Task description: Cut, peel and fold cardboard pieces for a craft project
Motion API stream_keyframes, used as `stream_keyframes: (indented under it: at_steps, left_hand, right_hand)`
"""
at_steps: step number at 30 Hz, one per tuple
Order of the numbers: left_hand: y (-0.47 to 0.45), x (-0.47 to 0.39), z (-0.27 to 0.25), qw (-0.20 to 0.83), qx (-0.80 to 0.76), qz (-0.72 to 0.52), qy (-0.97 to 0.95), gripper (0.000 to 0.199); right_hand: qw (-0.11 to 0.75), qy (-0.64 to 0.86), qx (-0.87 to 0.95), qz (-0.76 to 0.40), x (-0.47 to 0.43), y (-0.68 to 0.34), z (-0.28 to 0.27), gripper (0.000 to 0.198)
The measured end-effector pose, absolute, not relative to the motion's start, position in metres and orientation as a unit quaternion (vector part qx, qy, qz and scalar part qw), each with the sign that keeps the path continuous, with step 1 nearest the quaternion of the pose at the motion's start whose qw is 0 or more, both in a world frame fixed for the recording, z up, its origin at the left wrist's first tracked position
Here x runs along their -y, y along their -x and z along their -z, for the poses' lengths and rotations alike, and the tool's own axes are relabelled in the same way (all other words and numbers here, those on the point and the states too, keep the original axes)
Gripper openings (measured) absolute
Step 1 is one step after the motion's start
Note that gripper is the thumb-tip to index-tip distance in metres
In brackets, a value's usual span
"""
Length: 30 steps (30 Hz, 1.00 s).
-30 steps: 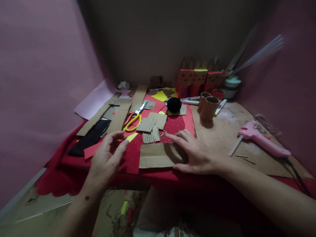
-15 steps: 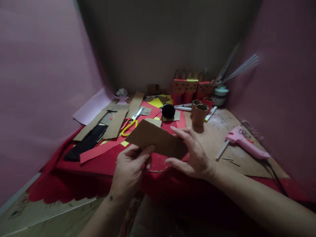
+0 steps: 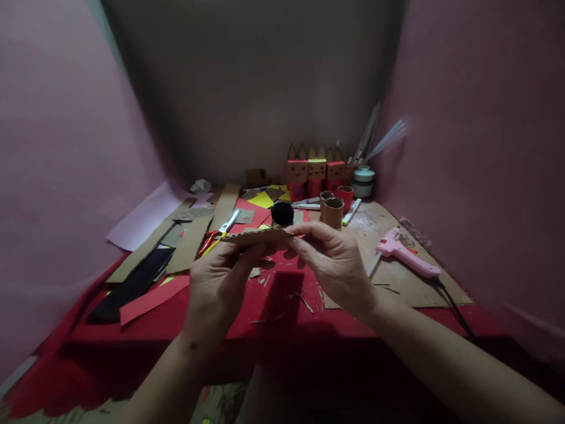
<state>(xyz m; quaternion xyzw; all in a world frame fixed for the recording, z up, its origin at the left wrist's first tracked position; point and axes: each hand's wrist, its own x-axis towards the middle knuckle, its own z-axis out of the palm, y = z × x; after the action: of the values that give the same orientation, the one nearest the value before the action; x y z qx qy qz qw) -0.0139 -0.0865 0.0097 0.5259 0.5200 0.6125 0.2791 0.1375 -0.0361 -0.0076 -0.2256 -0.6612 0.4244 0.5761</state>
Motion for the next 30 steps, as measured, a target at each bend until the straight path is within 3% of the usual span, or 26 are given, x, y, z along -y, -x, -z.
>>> stream_keyframes:
  at_steps: [6, 13, 23, 30]
  left_hand:
    - [0.020, 0.077, 0.003, 0.399, -0.464, -0.630, -0.478, 0.023]
    - [0.020, 0.063, -0.001, 0.475, -0.460, -0.635, -0.399, 0.024]
    - [0.023, 0.056, -0.002, 0.434, -0.493, -0.635, -0.407, 0.020]
    - [0.026, 0.050, 0.000, 0.360, -0.529, -0.626, -0.445, 0.020]
  right_hand:
    - [0.533, 0.255, 0.561, -0.580, 0.029, -0.129, 0.014, 0.014]
    - [0.521, 0.278, 0.520, -0.617, 0.020, -0.121, 0.009, 0.012]
    - [0.505, 0.303, 0.528, -0.612, 0.019, -0.116, 0.004, 0.007]
    - [0.515, 0.290, 0.511, -0.625, 0.014, -0.113, 0.006, 0.014]
